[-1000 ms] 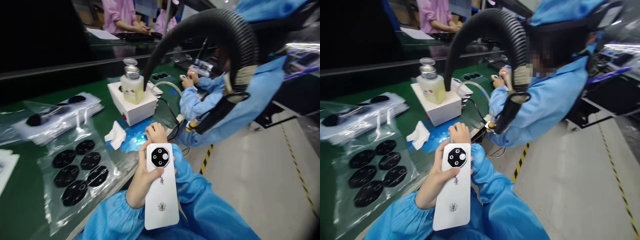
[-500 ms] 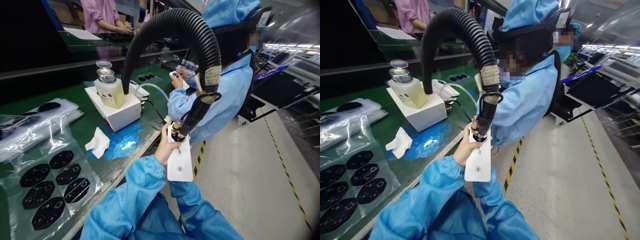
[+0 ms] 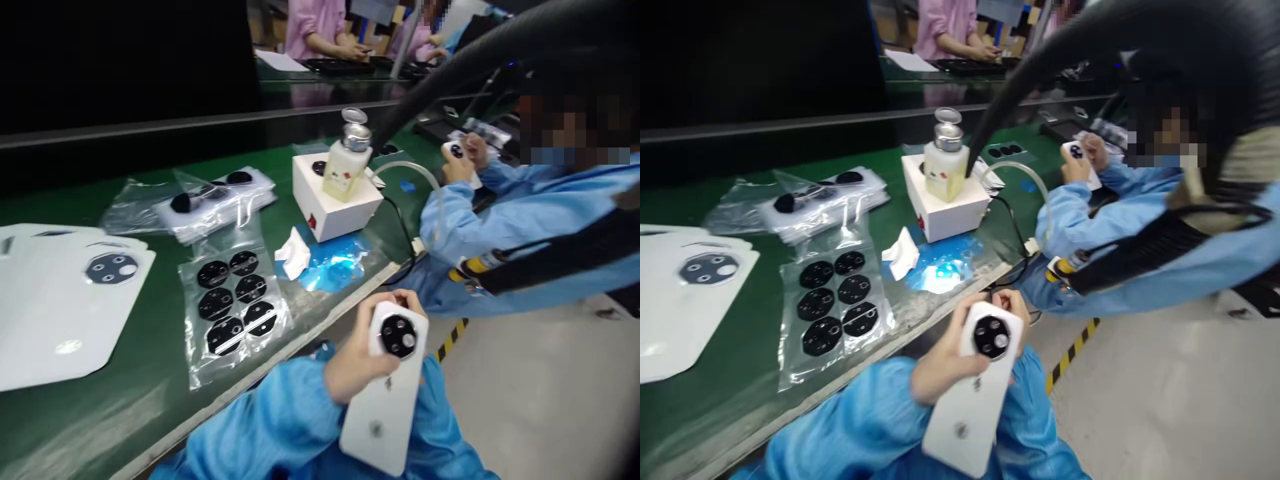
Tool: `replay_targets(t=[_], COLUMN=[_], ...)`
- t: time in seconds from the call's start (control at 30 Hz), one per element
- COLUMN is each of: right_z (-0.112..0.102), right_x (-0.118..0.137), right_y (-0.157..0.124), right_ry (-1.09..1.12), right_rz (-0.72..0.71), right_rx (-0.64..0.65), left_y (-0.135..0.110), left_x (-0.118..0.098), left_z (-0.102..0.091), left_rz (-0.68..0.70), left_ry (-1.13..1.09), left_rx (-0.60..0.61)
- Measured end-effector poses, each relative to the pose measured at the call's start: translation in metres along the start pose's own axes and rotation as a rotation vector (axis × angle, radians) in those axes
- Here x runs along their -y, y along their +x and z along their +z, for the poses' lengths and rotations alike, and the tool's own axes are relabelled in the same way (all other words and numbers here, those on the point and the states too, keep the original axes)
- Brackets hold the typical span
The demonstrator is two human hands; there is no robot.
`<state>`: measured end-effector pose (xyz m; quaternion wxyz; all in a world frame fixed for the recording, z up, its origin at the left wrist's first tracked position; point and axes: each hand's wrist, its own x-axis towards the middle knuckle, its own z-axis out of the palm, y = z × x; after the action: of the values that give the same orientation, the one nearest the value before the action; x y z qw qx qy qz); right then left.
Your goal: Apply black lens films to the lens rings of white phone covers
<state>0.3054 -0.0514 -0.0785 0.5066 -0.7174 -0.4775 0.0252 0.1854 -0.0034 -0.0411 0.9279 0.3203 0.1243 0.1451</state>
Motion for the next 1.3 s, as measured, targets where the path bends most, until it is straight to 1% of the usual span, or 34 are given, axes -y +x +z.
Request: replay_targets(t=[0.03, 0.1, 0.17, 0.2, 0.23, 0.27, 0.33, 0.37, 0.43, 0.5, 0.6, 0.7, 0.77, 0.9, 1.07, 1.2, 1.3], right_z=[0.009, 0.030, 0.057, 0.072, 0.086, 0.099, 0.120, 0.126, 0.130, 0.123, 0.104, 0.092, 0.090, 0.101, 0.116, 0.121, 0.123], right_x=[0.007, 0.025, 0.048, 0.059, 0.069, 0.077, 0.086, 0.088, 0.086, 0.079, 0.068, 0.058, 0.055, 0.059, 0.067, 0.068, 0.067], right_y=[0.006, 0.023, 0.047, 0.060, 0.073, 0.085, 0.105, 0.111, 0.115, 0.111, 0.099, 0.088, 0.086, 0.092, 0.101, 0.102, 0.102], right_ry=[-0.025, -0.092, -0.158, -0.198, -0.255, -0.324, -0.461, -0.518, -0.592, -0.613, -0.588, -0.567, -0.572, -0.621, -0.689, -0.669, -0.602], right_rz=[-0.021, -0.088, -0.159, -0.186, -0.190, -0.176, -0.124, -0.104, -0.094, -0.121, -0.175, -0.185, -0.172, -0.133, -0.088, -0.081, -0.072], right_rx=[0.016, 0.109, 0.258, 0.331, 0.368, 0.380, 0.391, 0.398, 0.421, 0.456, 0.514, 0.531, 0.519, 0.486, 0.489, 0.501, 0.487], left_y=[-0.024, -0.068, -0.099, -0.109, -0.117, -0.122, -0.129, -0.131, -0.138, -0.145, -0.154, -0.155, -0.153, -0.149, -0.148, -0.148, -0.148], left_x=[-0.010, -0.030, -0.048, -0.056, -0.062, -0.068, -0.075, -0.078, -0.083, -0.087, -0.089, -0.088, -0.086, -0.084, -0.084, -0.083, -0.082], left_z=[-0.008, -0.018, -0.022, -0.023, -0.023, -0.023, -0.023, -0.023, -0.027, -0.032, -0.042, -0.049, -0.051, -0.053, -0.054, -0.056, -0.056], left_rz=[0.005, 0.067, 0.169, 0.209, 0.248, 0.280, 0.328, 0.342, 0.355, 0.364, 0.393, 0.386, 0.384, 0.412, 0.443, 0.430, 0.427], left_ry=[-0.026, -0.119, -0.139, -0.121, -0.095, -0.067, -0.024, -0.013, -0.003, -0.002, -0.007, -0.022, -0.026, -0.009, 0.014, 0.000, -0.025], left_rx=[-0.047, -0.326, -0.595, -0.707, -0.797, -0.866, -0.945, -0.964, -0.992, -1.024, -1.068, -1.053, -1.020, -0.972, -0.999, -0.976, -0.969])
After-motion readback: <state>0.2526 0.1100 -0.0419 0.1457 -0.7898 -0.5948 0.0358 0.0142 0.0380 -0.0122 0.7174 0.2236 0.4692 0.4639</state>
